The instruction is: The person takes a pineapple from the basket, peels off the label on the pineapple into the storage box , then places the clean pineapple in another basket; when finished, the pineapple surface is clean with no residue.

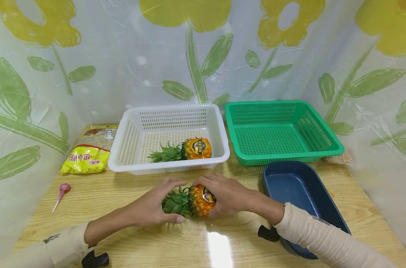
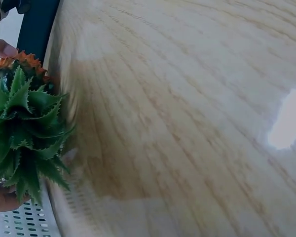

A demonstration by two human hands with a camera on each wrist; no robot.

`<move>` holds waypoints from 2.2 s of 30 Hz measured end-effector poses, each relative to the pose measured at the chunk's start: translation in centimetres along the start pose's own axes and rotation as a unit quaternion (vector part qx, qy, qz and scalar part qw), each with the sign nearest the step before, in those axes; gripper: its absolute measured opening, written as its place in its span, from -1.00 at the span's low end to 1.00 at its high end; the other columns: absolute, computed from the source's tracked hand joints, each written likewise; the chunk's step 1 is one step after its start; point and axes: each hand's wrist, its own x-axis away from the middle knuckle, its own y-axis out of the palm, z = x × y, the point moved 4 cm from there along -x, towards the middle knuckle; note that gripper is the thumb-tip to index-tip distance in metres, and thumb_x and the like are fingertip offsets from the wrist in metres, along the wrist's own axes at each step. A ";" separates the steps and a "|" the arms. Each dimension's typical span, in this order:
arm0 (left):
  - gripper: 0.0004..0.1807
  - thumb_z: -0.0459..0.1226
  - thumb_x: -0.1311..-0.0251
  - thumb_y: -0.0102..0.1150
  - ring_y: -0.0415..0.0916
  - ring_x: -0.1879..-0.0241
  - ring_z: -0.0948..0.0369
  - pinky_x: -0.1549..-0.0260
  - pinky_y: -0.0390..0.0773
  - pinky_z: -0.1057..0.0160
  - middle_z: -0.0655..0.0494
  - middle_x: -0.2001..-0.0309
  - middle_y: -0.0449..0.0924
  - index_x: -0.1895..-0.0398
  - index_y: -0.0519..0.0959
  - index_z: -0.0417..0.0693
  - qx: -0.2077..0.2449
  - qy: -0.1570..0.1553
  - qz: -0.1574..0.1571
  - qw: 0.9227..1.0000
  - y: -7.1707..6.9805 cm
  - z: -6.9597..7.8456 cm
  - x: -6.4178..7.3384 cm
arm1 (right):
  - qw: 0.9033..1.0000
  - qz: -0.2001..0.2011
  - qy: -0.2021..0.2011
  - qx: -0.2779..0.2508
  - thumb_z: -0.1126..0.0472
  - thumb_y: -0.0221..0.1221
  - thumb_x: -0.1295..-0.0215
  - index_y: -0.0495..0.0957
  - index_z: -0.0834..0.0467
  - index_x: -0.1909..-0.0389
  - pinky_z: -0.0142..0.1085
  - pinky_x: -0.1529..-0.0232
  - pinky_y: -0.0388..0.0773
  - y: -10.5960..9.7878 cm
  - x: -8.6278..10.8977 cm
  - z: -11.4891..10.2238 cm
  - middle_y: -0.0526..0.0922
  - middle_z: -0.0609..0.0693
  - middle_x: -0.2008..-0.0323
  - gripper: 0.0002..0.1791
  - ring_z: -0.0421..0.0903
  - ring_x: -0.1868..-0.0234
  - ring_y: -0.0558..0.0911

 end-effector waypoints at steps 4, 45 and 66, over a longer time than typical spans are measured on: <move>0.09 0.30 0.06 0.43 0.26 -0.39 -0.03 -0.26 0.40 -0.19 0.04 -0.42 0.20 -0.53 0.21 0.17 0.002 -0.002 0.001 1.000 0.3 -0.3 -0.2 | 1.000 0.001 0.000 -0.001 0.03 0.56 0.10 0.40 -0.03 -0.29 -0.01 -0.05 0.60 0.1 -0.1 0.0 0.52 -0.08 -0.22 -0.13 -0.04 -0.22 0.53; -0.22 0.04 -0.11 0.44 0.45 -0.23 0.10 -0.12 0.52 -0.06 0.11 -0.30 0.44 -0.41 0.37 0.18 -0.023 -0.004 0.004 1.000 0.5 -0.7 -0.4 | 0.983 0.026 0.025 -0.179 -0.12 0.18 -0.42 0.43 0.03 -0.34 -0.36 0.11 0.65 -1.2 1.4 2.1 0.42 0.06 -0.37 -0.44 0.07 -0.31 0.48; -0.20 0.08 -0.10 0.43 0.40 -0.32 0.02 -0.22 0.46 -0.12 0.07 -0.35 0.41 -0.42 0.36 0.18 -0.024 -0.011 -0.004 1.000 0.6 -0.9 -0.6 | 0.980 0.053 0.065 -0.181 -0.10 0.36 -0.25 0.64 0.05 -0.07 -0.41 0.19 0.65 -1.8 1.3 2.6 0.57 0.01 -0.20 -0.55 -0.01 -0.14 0.59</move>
